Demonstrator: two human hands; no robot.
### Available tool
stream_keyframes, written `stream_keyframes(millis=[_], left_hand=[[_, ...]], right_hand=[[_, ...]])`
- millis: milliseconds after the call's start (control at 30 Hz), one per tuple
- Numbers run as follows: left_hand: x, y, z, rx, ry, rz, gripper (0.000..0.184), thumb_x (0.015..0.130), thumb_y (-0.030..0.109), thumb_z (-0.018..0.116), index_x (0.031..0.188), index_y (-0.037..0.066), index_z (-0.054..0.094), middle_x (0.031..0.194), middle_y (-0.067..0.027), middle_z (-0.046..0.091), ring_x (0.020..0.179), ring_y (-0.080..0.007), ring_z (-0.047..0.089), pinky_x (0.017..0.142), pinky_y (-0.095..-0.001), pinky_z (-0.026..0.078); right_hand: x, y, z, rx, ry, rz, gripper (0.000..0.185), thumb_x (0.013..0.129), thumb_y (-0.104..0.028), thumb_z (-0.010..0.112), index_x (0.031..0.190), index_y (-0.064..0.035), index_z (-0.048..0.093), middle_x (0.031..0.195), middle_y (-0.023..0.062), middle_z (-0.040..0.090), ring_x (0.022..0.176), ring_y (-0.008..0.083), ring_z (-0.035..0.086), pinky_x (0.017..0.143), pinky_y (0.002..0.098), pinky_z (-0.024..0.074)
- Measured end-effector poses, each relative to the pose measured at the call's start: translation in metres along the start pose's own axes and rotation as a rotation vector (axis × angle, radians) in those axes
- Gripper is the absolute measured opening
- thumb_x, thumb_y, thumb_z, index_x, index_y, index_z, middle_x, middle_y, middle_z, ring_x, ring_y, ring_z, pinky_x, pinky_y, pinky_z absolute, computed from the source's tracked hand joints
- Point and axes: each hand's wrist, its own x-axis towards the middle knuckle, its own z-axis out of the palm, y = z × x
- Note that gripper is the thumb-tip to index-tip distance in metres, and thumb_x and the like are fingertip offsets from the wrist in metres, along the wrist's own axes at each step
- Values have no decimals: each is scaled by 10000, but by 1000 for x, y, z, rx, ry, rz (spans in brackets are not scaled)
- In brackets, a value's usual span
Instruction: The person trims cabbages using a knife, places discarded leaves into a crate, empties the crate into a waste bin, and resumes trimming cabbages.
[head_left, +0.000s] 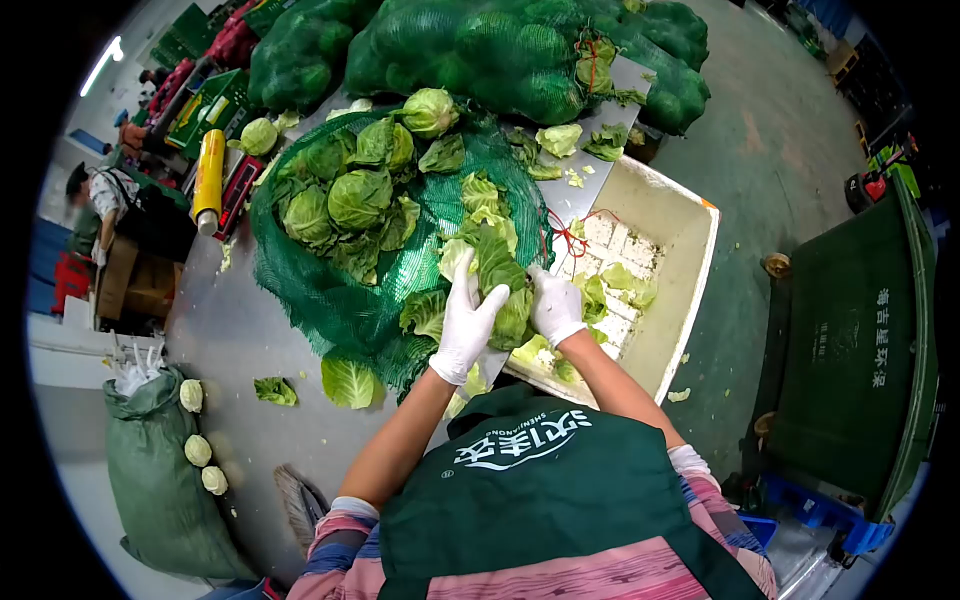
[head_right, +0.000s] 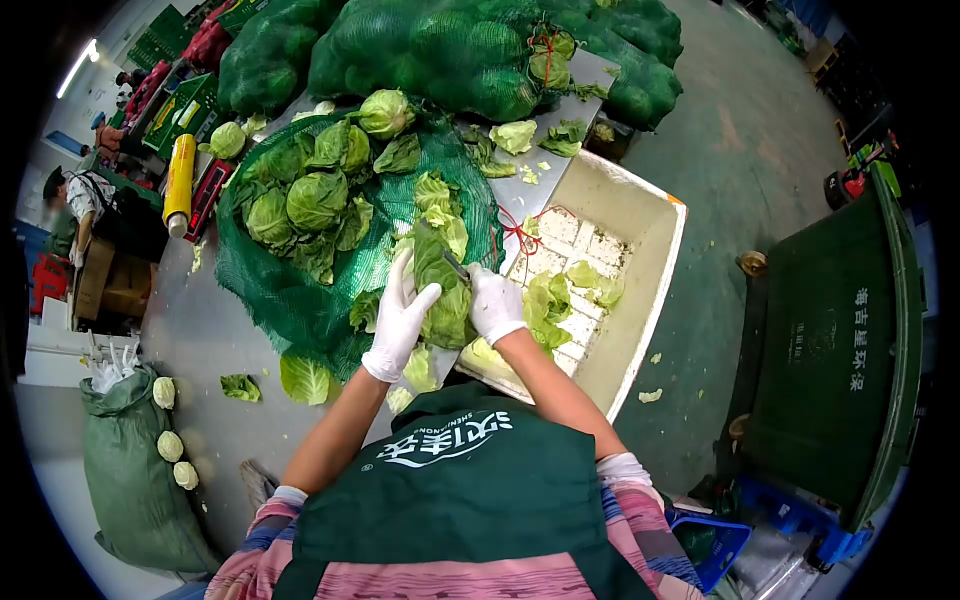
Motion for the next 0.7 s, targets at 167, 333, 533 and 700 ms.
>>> stream_keyframes(millis=[167,333,533,700], left_hand=[[-1,-40,-7,1053,-156,-84,1387,556,374,887,1496,42,-77,1518,-267,155,1416,-406,148,1103,-610,121],[7,-59,-36,913,-144,112,1355,493,368,903,1495,21,61,1505,-261,200,1405,-425,170,1141,-502,171],[0,-53,-61,1004,-341,226,1203,474,333,899,1450,16,272,1476,-218,285,1378,-397,250,1139,-454,233],[14,-46,-30,1060,-192,45,1265,466,389,900,1442,-50,225,1387,-267,408,1218,-409,437,1075,-419,332]], right_hand=[[21,36,7,816,-73,559,200,851,-114,636,1024,-14,633,774,154,699,456,191,593,387,334,432],[-25,114,24,520,-298,774,529,710,-415,799,964,14,625,816,151,683,556,221,620,462,355,484],[-99,144,-10,-129,-19,342,450,803,-249,656,1184,-23,577,990,265,634,928,406,618,825,449,498],[-104,84,-25,-111,-65,363,439,909,-300,551,1305,-114,520,935,164,662,789,355,646,710,471,510]])
